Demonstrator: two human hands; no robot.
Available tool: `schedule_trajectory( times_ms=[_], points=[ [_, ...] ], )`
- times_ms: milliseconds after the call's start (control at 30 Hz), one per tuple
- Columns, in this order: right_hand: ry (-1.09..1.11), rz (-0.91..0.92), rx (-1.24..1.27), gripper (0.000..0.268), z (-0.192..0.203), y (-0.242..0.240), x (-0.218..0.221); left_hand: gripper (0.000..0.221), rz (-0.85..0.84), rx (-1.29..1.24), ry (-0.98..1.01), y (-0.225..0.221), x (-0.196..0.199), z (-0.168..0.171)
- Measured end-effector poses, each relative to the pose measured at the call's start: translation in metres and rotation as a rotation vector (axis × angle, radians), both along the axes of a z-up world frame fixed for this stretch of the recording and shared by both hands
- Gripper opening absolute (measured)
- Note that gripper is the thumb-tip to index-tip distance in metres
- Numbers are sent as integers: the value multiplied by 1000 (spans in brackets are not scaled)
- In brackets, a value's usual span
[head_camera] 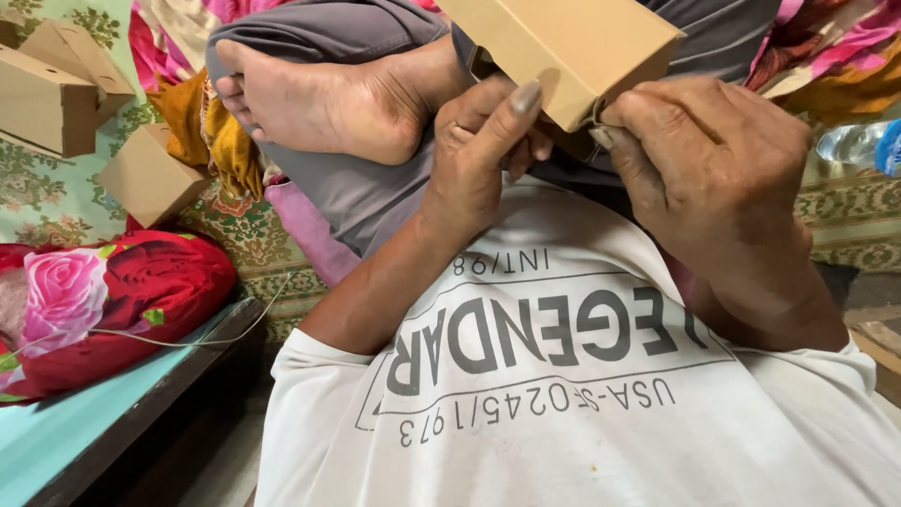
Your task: Manually folding and assembling a small cardboard box from a flat pre-cut sheet.
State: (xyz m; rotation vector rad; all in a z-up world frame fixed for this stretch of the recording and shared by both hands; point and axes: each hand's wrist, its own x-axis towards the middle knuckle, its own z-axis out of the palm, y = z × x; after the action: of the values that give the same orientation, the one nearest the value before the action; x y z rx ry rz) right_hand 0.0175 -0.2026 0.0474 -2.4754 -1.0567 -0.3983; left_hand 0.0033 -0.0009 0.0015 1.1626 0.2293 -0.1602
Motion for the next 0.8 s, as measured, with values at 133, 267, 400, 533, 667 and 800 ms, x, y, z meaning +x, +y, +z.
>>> schedule_trajectory(
  times_ms=[133, 267, 400, 533, 667, 800],
  points=[
    [23, -3, -14, 19, -1, 1, 0, 27, -69, -131, -38, -1, 2, 2],
    [-20, -4, -15, 23, -7, 2, 0, 26, -84, -222, -10, -1, 3, -1],
    [-73, -21, 25, 24, -14, 3, -1, 25, -102, -256, -24, -1, 3, 0],
    [-71, -19, 18, 19, -9, 6, 0, 26, -96, -265, 13, -2, 3, -2],
    [-198, -47, -52, 23, -5, 8, 3, 30, -90, -290, 64, -2, 6, 3],
    [-225, -62, 11, 23, -11, 7, 5, 33, -45, -279, 88, -4, 8, 11]
  ],
)
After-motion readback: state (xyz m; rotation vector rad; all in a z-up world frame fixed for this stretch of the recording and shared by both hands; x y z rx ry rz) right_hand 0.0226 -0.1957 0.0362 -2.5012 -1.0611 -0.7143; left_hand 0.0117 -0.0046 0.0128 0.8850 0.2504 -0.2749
